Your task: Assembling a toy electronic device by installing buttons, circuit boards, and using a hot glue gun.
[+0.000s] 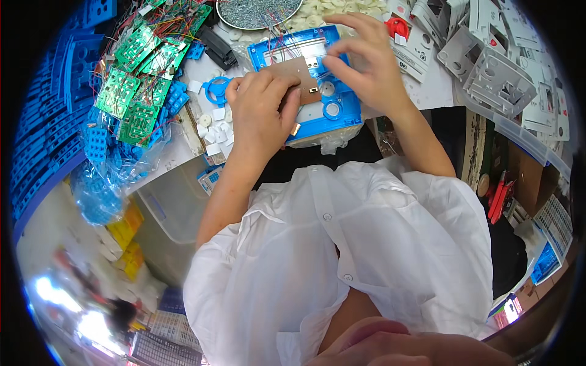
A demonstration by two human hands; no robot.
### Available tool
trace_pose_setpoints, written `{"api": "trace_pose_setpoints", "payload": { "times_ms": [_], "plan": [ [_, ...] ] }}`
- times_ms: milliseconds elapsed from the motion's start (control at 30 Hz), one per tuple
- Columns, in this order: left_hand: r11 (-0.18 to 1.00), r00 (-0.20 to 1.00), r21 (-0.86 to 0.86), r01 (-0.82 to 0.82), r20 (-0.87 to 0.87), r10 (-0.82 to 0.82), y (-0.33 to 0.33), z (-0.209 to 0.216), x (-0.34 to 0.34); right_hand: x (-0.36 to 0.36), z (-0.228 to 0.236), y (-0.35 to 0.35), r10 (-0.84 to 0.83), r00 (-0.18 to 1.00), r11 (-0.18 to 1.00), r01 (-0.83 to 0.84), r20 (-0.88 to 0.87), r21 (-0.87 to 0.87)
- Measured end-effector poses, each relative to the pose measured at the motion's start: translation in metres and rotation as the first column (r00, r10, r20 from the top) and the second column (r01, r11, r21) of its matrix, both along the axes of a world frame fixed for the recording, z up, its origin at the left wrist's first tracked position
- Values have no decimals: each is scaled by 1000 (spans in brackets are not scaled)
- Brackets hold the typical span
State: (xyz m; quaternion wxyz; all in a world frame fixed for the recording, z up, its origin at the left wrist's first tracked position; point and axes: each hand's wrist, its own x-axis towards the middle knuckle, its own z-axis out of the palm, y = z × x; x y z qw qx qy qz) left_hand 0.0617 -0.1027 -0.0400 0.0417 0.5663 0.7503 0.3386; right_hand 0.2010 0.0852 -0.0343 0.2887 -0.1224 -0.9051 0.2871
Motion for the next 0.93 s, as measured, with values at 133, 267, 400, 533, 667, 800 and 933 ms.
{"api": "trace_pose_setpoints", "payload": {
  "times_ms": [133,267,400,533,667,800,933],
  "plan": [
    [999,999,6,-32,-6,32,-3,-3,-1,46,14,-7,70,997,997,-70,-16,-16],
    [1000,1000,-9,30,9,-30,4,7,8,91,9,-44,325,938,943,-312,121,-116],
    [977,983,-115,181,15,-180,1,15,19,82,36,-56,658,739,738,-596,141,-317],
    [965,973,-127,231,60,-225,-6,16,16,64,61,-7,612,790,559,-419,15,-715],
    [968,963,-50,248,126,-240,-8,21,15,-6,8,10,38,993,995,-48,110,88],
    [978,973,-32,206,111,-202,-19,9,12,-52,3,-8,-106,941,971,28,322,236],
    [980,975,-38,194,120,-189,-23,3,13,-66,-4,-17,-113,911,980,37,396,194]
  ]
}}
